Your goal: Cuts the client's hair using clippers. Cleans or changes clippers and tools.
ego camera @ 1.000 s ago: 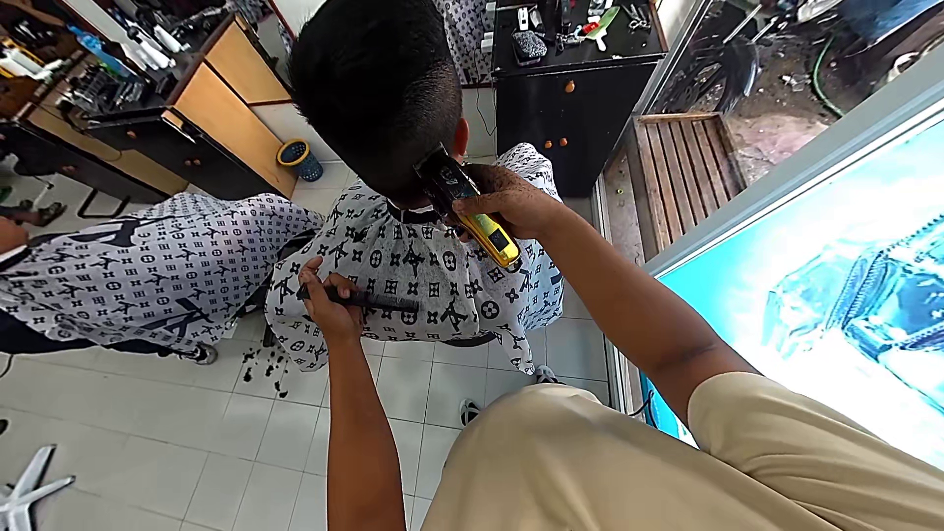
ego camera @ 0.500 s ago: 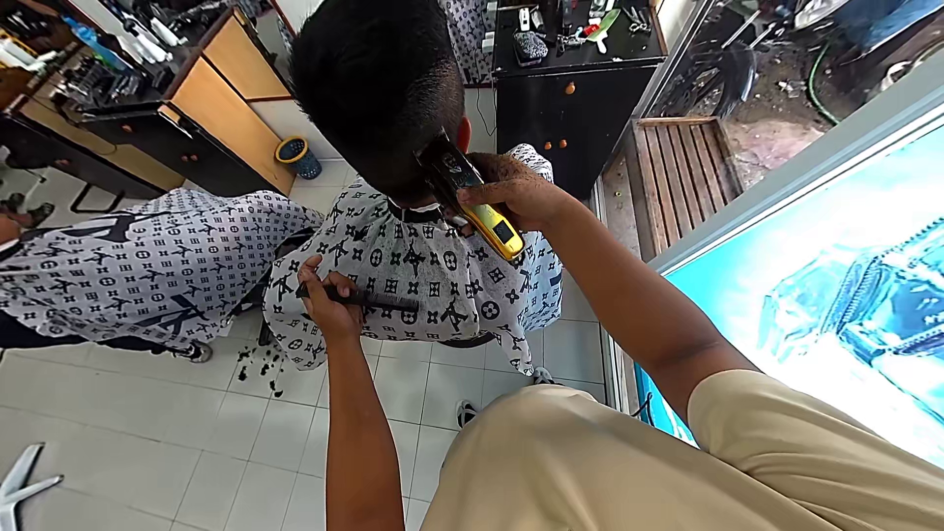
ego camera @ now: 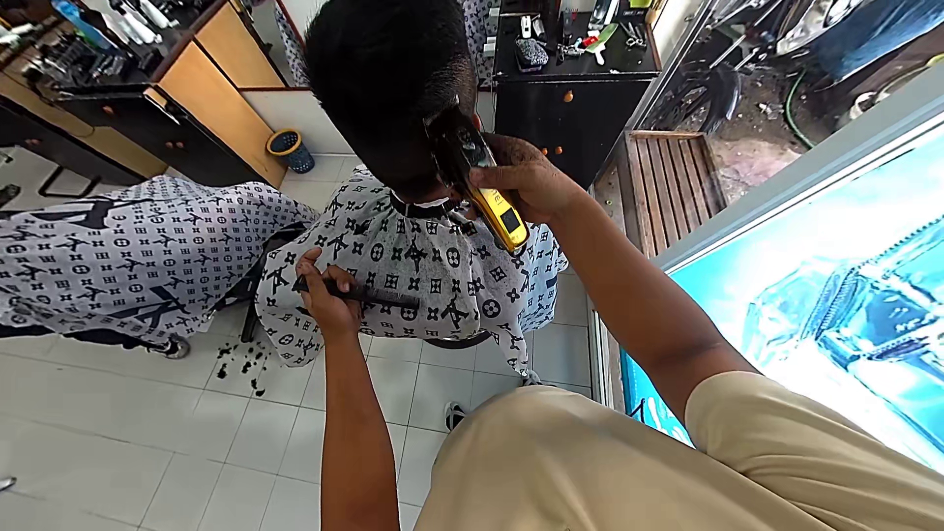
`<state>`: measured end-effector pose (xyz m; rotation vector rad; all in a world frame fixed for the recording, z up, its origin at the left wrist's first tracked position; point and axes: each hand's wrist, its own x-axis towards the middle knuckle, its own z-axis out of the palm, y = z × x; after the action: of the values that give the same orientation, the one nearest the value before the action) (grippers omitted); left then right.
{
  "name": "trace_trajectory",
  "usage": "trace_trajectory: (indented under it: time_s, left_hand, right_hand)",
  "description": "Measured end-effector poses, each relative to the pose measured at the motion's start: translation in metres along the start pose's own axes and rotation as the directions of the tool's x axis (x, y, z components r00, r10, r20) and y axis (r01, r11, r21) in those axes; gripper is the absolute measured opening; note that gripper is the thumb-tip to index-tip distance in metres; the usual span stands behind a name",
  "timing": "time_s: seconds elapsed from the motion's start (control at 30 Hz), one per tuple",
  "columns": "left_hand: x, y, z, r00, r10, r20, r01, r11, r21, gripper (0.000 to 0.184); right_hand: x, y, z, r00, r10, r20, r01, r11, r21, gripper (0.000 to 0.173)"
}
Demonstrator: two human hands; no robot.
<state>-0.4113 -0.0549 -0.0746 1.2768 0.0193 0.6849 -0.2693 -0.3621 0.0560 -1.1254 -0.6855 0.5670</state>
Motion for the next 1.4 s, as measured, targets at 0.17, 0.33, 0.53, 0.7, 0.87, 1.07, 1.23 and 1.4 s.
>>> trace_trajectory:
  time_s: [0.17,0.33,0.53,0.7,0.87,1.07,1.23,1.4]
  left_hand:
    - [0.003,-0.001,-0.001,1.0,0.027,0.012,-0.027,0.999,-0.047,0.037]
    - [0.003,-0.002,-0.002,0.999,0.038,0.03,-0.035,0.996,-0.076,0.034]
    - [0.001,0.0,-0.002,0.999,-0.005,0.039,0.01,0.992,-0.128,0.035]
    - [0.006,0.04,0.006,0.971,-0.189,0.149,0.209,0.969,-0.133,0.038]
    - [0.008,0.088,0.038,0.949,0.063,0.309,-0.148,0.954,0.261,0.027]
    - [0.015,0.076,0.072,0.808,0.309,0.501,-0.533,0.746,0.399,0.034]
    - [0.003,0.07,0.095,0.831,0.314,0.46,-0.519,0.735,0.436,0.029]
    - [-0.02,0.062,0.139,0.854,0.301,0.424,-0.512,0.63,0.583,0.028]
  right_hand:
    - [-0.004,0.01,0.007,0.991,0.096,-0.095,-0.116,0.965,-0.237,0.051]
    - [-0.006,0.012,0.028,0.982,0.028,-0.189,-0.087,0.946,-0.311,0.058]
    - [-0.008,0.021,0.061,0.946,-0.064,-0.318,-0.114,0.854,-0.509,0.057]
    - [-0.027,0.024,0.084,0.946,-0.215,-0.241,-0.21,0.156,-0.965,0.063]
    - [-0.042,0.022,0.104,0.963,-0.22,-0.153,-0.163,-0.028,-0.986,0.054]
    - [-0.05,0.023,0.115,0.974,-0.207,-0.089,-0.075,0.075,-0.994,0.056]
    - [-0.055,0.008,0.087,0.995,-0.007,-0.098,-0.086,0.414,-0.906,0.066]
    - [-0.068,-0.006,0.012,0.993,0.045,0.105,0.038,0.734,-0.678,0.068]
